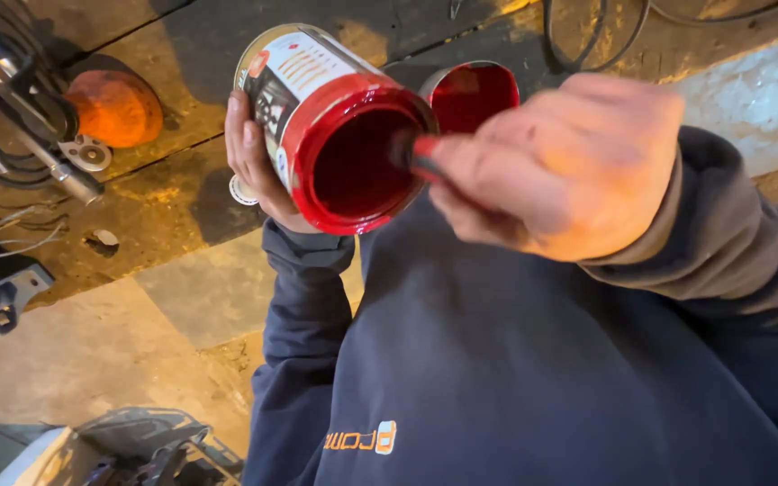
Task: The person stirs red paint in a metal cup using a screwdriver. They then pour a clear liquid from a white plastic jug into the cup and continue stirring. Finally, they pour the mixed paint from the cup into a larger red paint can and stir the contents of the can.
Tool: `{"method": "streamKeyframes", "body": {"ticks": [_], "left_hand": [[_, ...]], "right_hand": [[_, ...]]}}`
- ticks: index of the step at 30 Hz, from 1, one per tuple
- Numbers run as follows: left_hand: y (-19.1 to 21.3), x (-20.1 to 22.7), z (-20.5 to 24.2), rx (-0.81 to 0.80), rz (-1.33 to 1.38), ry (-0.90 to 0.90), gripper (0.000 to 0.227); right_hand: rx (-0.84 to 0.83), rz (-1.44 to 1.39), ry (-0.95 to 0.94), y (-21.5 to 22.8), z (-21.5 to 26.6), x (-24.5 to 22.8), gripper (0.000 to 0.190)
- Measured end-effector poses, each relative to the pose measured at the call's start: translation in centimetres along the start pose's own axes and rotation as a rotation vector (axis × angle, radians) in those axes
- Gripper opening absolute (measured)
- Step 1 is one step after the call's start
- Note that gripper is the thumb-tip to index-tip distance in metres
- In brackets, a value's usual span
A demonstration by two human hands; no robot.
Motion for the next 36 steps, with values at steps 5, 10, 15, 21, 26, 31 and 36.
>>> {"method": "streamKeyframes", "body": {"ticks": [5, 10, 15, 21, 26, 31, 36], "left_hand": [[0.1, 0.5, -0.3, 0.007, 0.002, -0.003, 0.084], [0.1, -0.2, 0.4, -0.049, 0.007, -0.023, 0.083], [0.2, 0.1, 0.6, -0.002, 0.023, -0.017, 0.087], [-0.1, 0.2, 0.4, 0.013, 0.017, 0.014, 0.088], [0.0, -0.4, 0.8, -0.004, 0.036, 0.036, 0.086], [0.0, -0.3, 0.5, -0.016, 0.056, 0.027, 0.093], [-0.9, 0.5, -0.2, -0.019, 0.043, 0.029, 0.090]], "right_hand": [[0.020, -0.070, 0.083, -0.2, -0.6, -1.1, 0.028], [-0.068, -0.027, 0.023, -0.1, -1.7, -0.4, 0.036], [-0.043, 0.020, 0.108, -0.7, 0.3, -1.1, 0.032], [-0.030, -0.057, 0.098, -0.8, -0.2, -1.3, 0.029], [0.074, 0.029, 0.056, 0.5, -1.4, -0.7, 0.028], [0.031, 0.008, 0.007, -0.2, 0.4, 0.5, 0.021], [0.065, -0.089, 0.044, 0.4, -0.6, -0.1, 0.029]]}}
Point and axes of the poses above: each hand's wrist, its own z-axis away from the middle knuckle, its own y-axis out of the back of the hand, x = y × z, the point moved 10 cm from there along -z, towards the middle knuckle, and after that the axes turned 15 degrees about -z, right-handed, at the moved point
